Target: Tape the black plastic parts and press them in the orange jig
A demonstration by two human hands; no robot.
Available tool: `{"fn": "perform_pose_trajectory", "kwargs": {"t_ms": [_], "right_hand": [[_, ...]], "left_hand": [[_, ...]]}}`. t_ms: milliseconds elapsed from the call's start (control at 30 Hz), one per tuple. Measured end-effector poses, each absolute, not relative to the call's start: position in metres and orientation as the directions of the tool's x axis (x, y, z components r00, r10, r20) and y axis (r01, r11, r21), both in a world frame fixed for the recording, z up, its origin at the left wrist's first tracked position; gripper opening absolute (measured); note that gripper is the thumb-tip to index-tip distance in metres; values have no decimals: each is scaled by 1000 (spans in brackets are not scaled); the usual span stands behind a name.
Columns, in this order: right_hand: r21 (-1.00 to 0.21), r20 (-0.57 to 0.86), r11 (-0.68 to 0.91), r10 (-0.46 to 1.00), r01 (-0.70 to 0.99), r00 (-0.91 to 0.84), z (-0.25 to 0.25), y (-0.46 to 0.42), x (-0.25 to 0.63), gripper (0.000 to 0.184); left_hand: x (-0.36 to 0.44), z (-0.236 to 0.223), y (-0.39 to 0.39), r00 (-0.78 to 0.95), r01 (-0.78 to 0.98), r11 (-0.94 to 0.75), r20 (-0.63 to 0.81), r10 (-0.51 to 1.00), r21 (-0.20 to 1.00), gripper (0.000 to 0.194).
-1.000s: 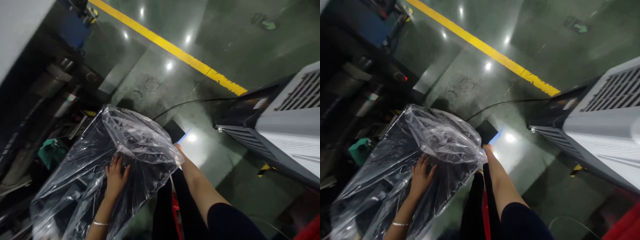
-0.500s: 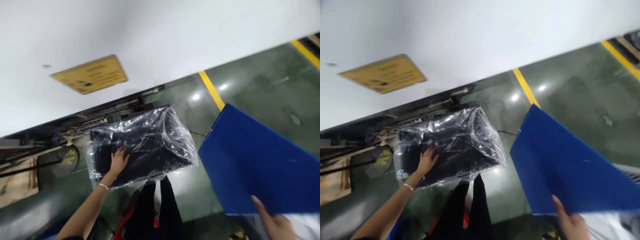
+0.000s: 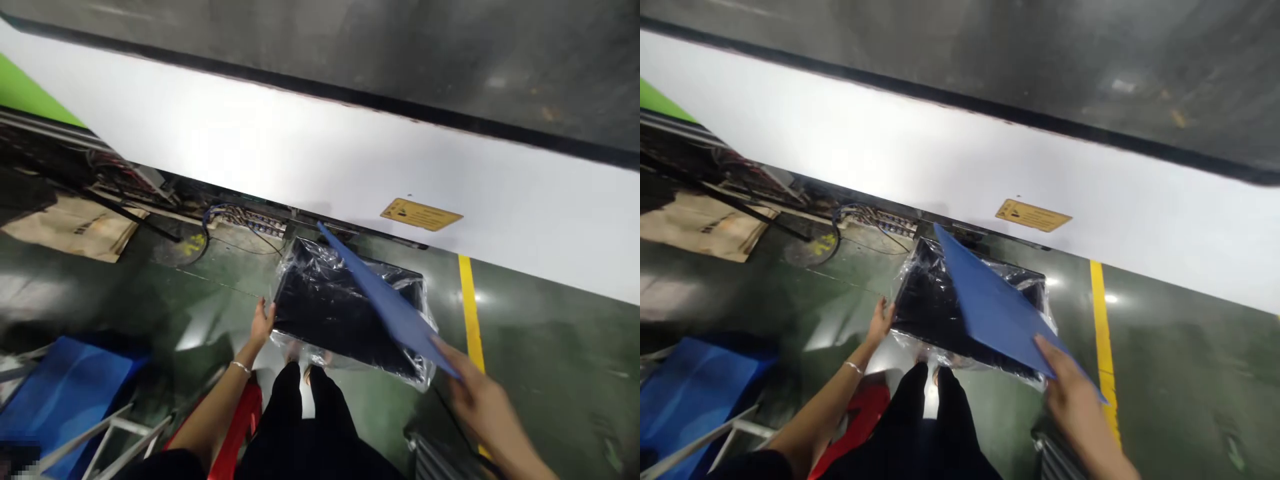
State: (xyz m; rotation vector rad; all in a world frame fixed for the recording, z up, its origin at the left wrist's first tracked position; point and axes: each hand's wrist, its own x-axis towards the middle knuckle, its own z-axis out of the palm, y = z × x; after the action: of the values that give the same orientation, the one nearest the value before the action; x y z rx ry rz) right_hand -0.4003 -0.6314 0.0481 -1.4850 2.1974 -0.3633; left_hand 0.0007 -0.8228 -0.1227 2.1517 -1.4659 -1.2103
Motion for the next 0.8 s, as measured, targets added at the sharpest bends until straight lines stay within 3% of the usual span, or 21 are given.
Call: {"fn": "perform_pose_trajectory", "kwargs": {"t_ms": [100,200,300,400,467,567,633,800], "right_hand": [[-334,-376,305,-911,-892,-171,-20,-690,-319,65],[-188,-581,268,-806,-945,-113,-85,-720,-262,74],[-255,-685,164,-727,-953,58,-121,-731,-264,84],[-392,-746,159,-631,-906,212,-133,-739,-310,96],[-340,-788,198,-594,-919,163,-141,-745,-346,107],[-66,-796,259,-596,-964,-106,-165,-751,-386,126],[36,-794,297,-571,-954,-208,-188,-751,-399,138],[-1,-829,328,-529,-945,-183,-249,-747,-401,144]], "left_hand": [[9,-109,-817,165,-547,-500,-500,-850,671,54],[12,-89,-815,100,-616,-366,-391,-915,697,54],[0,-77,-814,-211,-766,-10,-267,-940,642,53],[-31,-83,-823,-604,-761,412,-317,-731,501,58],[-59,-102,-837,-700,-713,601,-422,-576,362,81],[-101,-146,-862,-621,-702,698,-604,-500,143,126],[-122,-180,-874,-530,-727,682,-696,-484,80,142],[-135,-246,-878,-463,-793,598,-754,-466,118,149]]}}
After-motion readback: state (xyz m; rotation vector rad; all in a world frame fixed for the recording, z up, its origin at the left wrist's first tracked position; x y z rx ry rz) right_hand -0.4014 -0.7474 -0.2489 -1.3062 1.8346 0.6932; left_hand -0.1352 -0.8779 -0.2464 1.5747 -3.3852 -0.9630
